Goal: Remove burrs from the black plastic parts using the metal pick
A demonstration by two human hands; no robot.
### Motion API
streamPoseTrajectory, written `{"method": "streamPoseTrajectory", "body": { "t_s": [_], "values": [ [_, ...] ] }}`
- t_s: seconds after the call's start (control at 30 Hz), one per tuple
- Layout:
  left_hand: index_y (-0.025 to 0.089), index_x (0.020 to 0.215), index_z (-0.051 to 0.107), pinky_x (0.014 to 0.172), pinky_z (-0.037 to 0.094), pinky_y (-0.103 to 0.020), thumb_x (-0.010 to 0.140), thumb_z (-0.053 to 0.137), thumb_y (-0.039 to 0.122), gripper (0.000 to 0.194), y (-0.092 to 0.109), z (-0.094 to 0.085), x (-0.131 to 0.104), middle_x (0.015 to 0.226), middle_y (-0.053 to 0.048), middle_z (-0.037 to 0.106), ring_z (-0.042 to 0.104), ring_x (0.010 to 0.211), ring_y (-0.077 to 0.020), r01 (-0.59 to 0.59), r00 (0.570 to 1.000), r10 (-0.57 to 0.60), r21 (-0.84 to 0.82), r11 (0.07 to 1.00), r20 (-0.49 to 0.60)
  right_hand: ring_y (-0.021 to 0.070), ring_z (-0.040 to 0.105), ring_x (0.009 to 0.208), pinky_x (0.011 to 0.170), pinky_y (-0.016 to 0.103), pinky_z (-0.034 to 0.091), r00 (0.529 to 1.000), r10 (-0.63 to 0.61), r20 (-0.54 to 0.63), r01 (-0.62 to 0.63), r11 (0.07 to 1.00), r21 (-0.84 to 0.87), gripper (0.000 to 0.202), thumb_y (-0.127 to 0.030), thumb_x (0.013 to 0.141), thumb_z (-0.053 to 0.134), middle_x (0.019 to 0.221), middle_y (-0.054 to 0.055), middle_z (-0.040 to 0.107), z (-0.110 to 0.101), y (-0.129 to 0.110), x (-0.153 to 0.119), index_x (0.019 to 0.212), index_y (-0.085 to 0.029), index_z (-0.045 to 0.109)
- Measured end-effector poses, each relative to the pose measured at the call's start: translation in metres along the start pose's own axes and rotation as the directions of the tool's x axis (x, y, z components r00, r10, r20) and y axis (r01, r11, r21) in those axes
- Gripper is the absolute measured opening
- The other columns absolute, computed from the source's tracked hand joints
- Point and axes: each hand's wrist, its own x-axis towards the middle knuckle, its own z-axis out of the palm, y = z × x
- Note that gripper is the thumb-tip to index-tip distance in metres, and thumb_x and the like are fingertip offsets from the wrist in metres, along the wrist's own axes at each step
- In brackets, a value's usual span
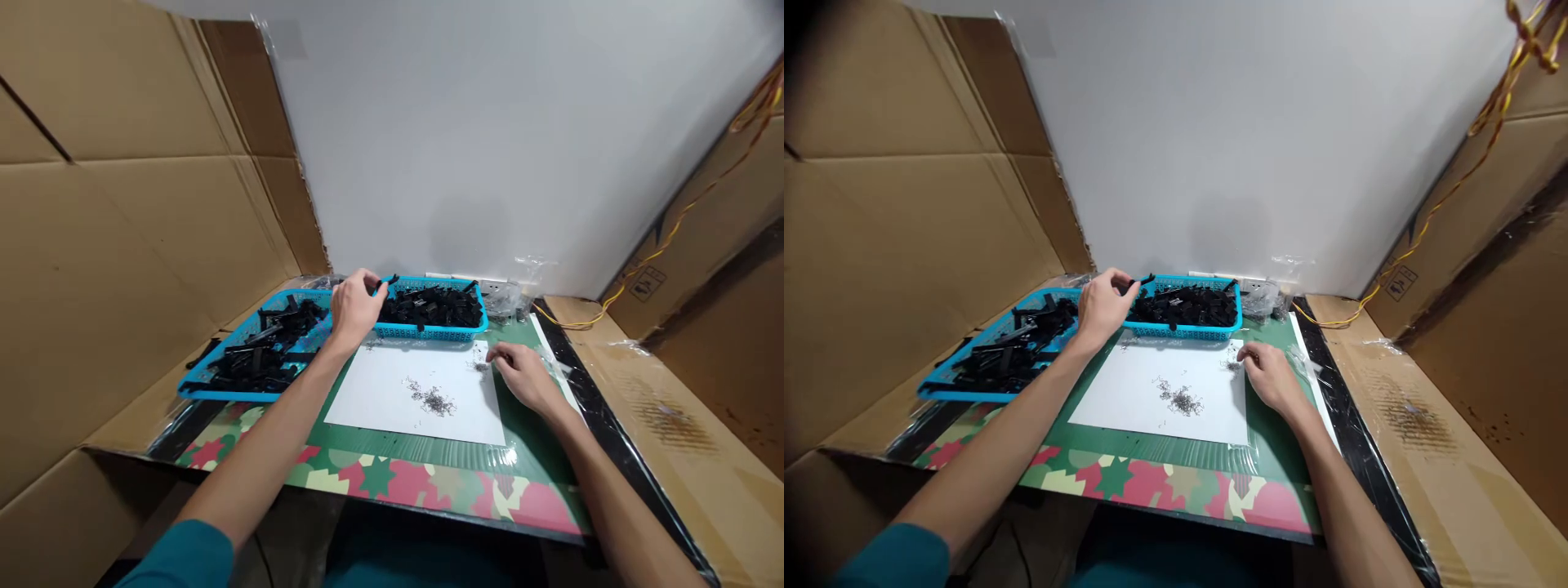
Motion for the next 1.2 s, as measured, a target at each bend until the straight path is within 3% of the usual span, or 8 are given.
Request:
{"method": "streamPoseTrajectory", "body": {
  "t_s": [0.1,0.27,0.53,0.63,0.8,0.93,1.07,1.2],
  "values": [
    [0.019,0.102,0.073,0.09,0.049,-0.039,0.094,0.071,0.037,0.019,-0.011,0.003,0.007,0.105,-0.011,0.079,0.072,0.1,-0.031,0.102,0.985,-0.12,0.148,0.984,0.12,0.0199,0.06,0.069,0.066,0.029,0.037,0.982,0.034,0.184,-0.019,0.996,-0.084,0.026,-0.02,0.087,0.049,0.075,0.005,0.07,-0.004,0.006,0.002,0.09,-0.018,0.075],
    [0.019,0.111,0.074,0.105,0.044,-0.043,0.099,0.061,0.039,0.026,-0.019,0.004,0.004,0.118,-0.013,0.079,0.07,0.115,-0.0339,0.005,0.968,-0.047,0.167,0.986,0.247,0.0181,0.055,0.064,0.061,0.029,0.033,0.982,0.086,0.17,-0.066,0.991,-0.119,0.022,-0.029,0.09,0.055,0.071,0.004,0.066,-0.011,0.009,0.002,0.089,-0.016,0.073],
    [0.019,0.135,0.067,0.092,0.052,-0.032,0.097,0.053,0.029,0.041,-0.067,-0.033,0.022,0.124,-0.011,0.078,0.072,0.112,-0.0259,-0.006,0.939,-0.049,0.158,0.987,0.34,0.0162,0.05,0.061,0.058,0.029,0.03,0.965,0.151,0.213,-0.119,0.981,-0.155,0.027,-0.047,0.082,0.074,0.069,0.001,0.063,-0.006,0.012,-0.001,0.079,-0.02,0.074],
    [0.016,0.129,0.07,0.082,0.053,-0.029,0.093,0.055,0.028,0.04,-0.091,-0.057,0.026,0.11,-0.009,0.081,0.074,0.097,-0.024,0.03,0.931,-0.101,0.202,0.979,0.35,0.0164,0.051,0.061,0.058,0.029,0.031,0.963,0.138,0.233,-0.105,0.983,-0.149,0.024,-0.043,0.083,0.07,0.066,0.001,0.063,-0.006,0.013,-0.001,0.08,-0.019,0.075],
    [0.019,0.09,0.077,0.066,0.047,-0.028,0.08,0.065,0.032,0.021,-0.126,-0.101,0.02,0.085,-0.006,0.079,0.07,0.076,-0.0232,0.085,0.917,-0.198,0.315,0.945,0.348,0.0182,0.053,0.061,0.061,0.03,0.035,0.953,0.073,0.293,-0.026,0.986,-0.162,0.029,-0.039,0.087,0.06,0.064,0.003,0.063,-0.011,0.012,-0.003,0.083,-0.017,0.078],
    [0.022,0.075,0.076,0.063,0.043,-0.029,0.072,0.071,0.041,0.02,-0.154,-0.127,0.008,0.077,-0.006,0.076,0.067,0.071,-0.0243,0.107,0.899,-0.258,0.392,0.914,0.354,0.0202,0.058,0.063,0.062,0.031,0.038,0.948,0.042,0.315,0.019,0.982,-0.187,0.033,-0.04,0.09,0.056,0.07,0.007,0.07,-0.013,0.01,-0.005,0.085,-0.016,0.078],
    [0.022,0.075,0.077,0.066,0.046,-0.03,0.07,0.072,0.045,0.024,-0.167,-0.134,-0.004,0.076,-0.005,0.077,0.069,0.072,-0.0246,0.053,0.862,-0.233,0.377,0.925,0.451,0.0217,0.063,0.066,0.063,0.031,0.04,0.945,0.046,0.325,0.009,0.986,-0.167,0.034,-0.046,0.09,0.058,0.075,0.008,0.075,-0.014,0.01,-0.007,0.087,-0.018,0.078],
    [0.022,0.093,0.081,0.073,0.049,-0.03,0.073,0.07,0.045,0.032,-0.163,-0.128,-0.016,0.086,-0.004,0.079,0.072,0.081,-0.0249,0.002,0.86,-0.169,0.328,0.945,0.481,0.0207,0.058,0.06,0.058,0.031,0.036,0.947,0.058,0.316,0.003,0.982,-0.188,0.033,-0.046,0.087,0.06,0.065,0.007,0.07,-0.014,0.01,-0.006,0.084,-0.018,0.078]
  ]
}}
